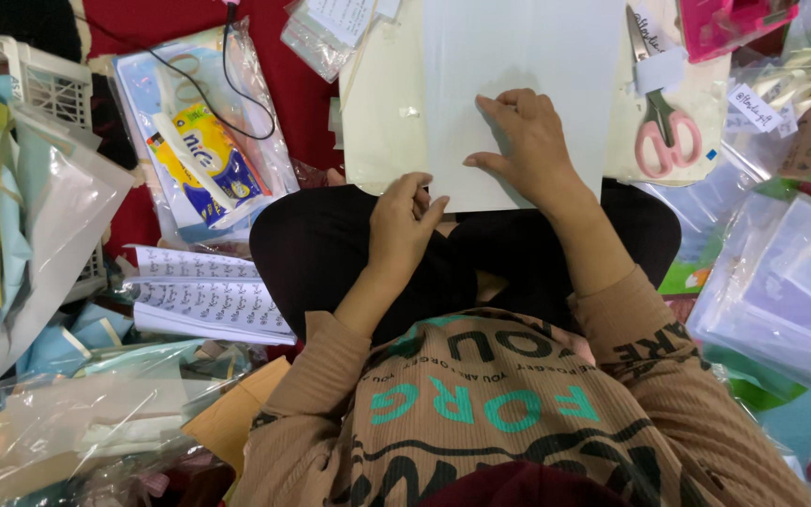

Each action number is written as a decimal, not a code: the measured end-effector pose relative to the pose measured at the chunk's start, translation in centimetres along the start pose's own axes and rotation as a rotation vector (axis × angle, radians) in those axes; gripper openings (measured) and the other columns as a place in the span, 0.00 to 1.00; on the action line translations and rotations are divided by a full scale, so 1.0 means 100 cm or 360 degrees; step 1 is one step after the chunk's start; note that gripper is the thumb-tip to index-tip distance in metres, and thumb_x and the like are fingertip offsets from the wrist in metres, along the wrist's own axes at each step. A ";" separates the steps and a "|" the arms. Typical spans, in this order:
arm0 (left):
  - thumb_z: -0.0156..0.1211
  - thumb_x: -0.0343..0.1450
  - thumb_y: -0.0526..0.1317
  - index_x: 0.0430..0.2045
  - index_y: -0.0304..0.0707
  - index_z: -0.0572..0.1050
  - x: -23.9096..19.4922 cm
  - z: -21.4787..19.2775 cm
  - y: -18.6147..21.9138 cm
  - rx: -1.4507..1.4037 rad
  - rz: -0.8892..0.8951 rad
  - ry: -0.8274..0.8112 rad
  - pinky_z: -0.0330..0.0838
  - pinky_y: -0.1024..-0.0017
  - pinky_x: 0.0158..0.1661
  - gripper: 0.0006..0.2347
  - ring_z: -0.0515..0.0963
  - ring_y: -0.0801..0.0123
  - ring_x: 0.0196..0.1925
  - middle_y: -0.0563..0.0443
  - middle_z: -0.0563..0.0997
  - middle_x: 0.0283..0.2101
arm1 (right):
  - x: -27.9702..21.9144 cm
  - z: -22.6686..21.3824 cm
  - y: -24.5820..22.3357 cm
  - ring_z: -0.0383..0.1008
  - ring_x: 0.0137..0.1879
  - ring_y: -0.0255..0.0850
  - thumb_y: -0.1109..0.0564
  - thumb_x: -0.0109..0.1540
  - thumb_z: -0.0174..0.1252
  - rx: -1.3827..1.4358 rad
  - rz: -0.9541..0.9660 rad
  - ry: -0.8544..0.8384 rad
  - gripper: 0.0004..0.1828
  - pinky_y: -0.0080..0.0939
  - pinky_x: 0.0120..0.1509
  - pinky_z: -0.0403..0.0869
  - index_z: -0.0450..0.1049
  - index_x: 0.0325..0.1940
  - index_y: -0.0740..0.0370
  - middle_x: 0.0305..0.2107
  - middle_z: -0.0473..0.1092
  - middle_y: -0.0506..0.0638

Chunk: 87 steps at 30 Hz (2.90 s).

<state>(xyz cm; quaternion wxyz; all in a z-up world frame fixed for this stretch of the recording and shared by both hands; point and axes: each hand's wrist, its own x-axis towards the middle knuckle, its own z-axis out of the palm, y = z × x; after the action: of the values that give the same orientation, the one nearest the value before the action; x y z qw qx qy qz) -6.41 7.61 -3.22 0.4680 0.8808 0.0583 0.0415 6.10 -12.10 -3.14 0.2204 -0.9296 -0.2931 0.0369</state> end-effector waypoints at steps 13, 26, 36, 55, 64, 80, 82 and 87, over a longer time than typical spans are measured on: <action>0.68 0.65 0.36 0.48 0.41 0.77 -0.009 -0.001 -0.002 -0.0343 -0.0400 -0.0182 0.73 0.75 0.42 0.17 0.75 0.74 0.35 0.55 0.78 0.38 | 0.012 -0.014 -0.005 0.59 0.60 0.57 0.41 0.50 0.76 0.0203 0.0073 -0.0221 0.49 0.57 0.65 0.63 0.66 0.69 0.63 0.57 0.61 0.61; 0.68 0.65 0.36 0.37 0.43 0.78 -0.013 0.006 -0.002 -0.0197 -0.0394 -0.0091 0.72 0.73 0.37 0.09 0.73 0.75 0.30 0.56 0.78 0.35 | 0.015 -0.018 -0.009 0.61 0.54 0.53 0.41 0.50 0.77 0.0228 0.0019 -0.0248 0.42 0.51 0.62 0.62 0.70 0.61 0.58 0.49 0.63 0.54; 0.70 0.62 0.44 0.34 0.45 0.79 -0.015 0.002 0.009 -0.0354 -0.0752 -0.0150 0.69 0.80 0.32 0.11 0.71 0.81 0.26 0.61 0.80 0.28 | 0.012 -0.010 -0.002 0.60 0.53 0.53 0.40 0.48 0.78 0.0239 0.0002 -0.0219 0.43 0.52 0.63 0.61 0.70 0.61 0.56 0.49 0.63 0.53; 0.61 0.70 0.49 0.56 0.39 0.71 0.035 0.009 0.019 0.0154 -0.0229 -0.0017 0.73 0.66 0.40 0.22 0.77 0.65 0.47 0.49 0.73 0.46 | 0.010 -0.012 -0.002 0.61 0.50 0.53 0.40 0.50 0.76 0.0196 -0.0113 -0.0161 0.40 0.52 0.58 0.63 0.72 0.63 0.50 0.47 0.62 0.55; 0.67 0.67 0.46 0.48 0.41 0.70 0.088 0.017 0.023 0.0467 -0.0335 -0.0182 0.69 0.58 0.45 0.19 0.74 0.54 0.51 0.46 0.74 0.50 | -0.003 -0.015 0.002 0.63 0.55 0.54 0.41 0.55 0.73 0.0261 -0.0226 0.0093 0.37 0.55 0.62 0.63 0.73 0.64 0.55 0.53 0.64 0.58; 0.67 0.68 0.31 0.47 0.35 0.77 0.048 0.060 -0.017 0.0661 0.0801 0.0051 0.70 0.59 0.43 0.14 0.75 0.49 0.50 0.38 0.73 0.49 | -0.101 -0.044 0.031 0.76 0.45 0.36 0.64 0.60 0.69 0.1542 0.0943 0.0628 0.40 0.33 0.53 0.78 0.57 0.72 0.64 0.43 0.71 0.49; 0.67 0.69 0.32 0.49 0.35 0.77 0.047 0.059 -0.018 0.0667 0.0823 0.0044 0.68 0.57 0.44 0.15 0.74 0.47 0.51 0.37 0.73 0.50 | -0.098 -0.036 0.028 0.78 0.45 0.36 0.64 0.61 0.67 0.1721 0.1002 0.0631 0.34 0.35 0.52 0.79 0.62 0.68 0.62 0.42 0.72 0.48; 0.62 0.72 0.36 0.55 0.42 0.76 0.046 0.059 -0.023 0.0725 0.0924 0.0043 0.66 0.57 0.45 0.15 0.72 0.47 0.53 0.36 0.71 0.52 | -0.092 -0.031 0.006 0.80 0.45 0.40 0.66 0.63 0.61 0.2010 0.1101 0.0556 0.21 0.43 0.52 0.81 0.70 0.60 0.60 0.43 0.76 0.52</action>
<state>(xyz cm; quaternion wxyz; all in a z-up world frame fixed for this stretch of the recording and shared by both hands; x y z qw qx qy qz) -1.25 4.75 -8.32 0.2277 0.9417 -0.1802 0.1701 -0.58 -18.95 -1.14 0.7324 -0.6574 0.1329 0.1174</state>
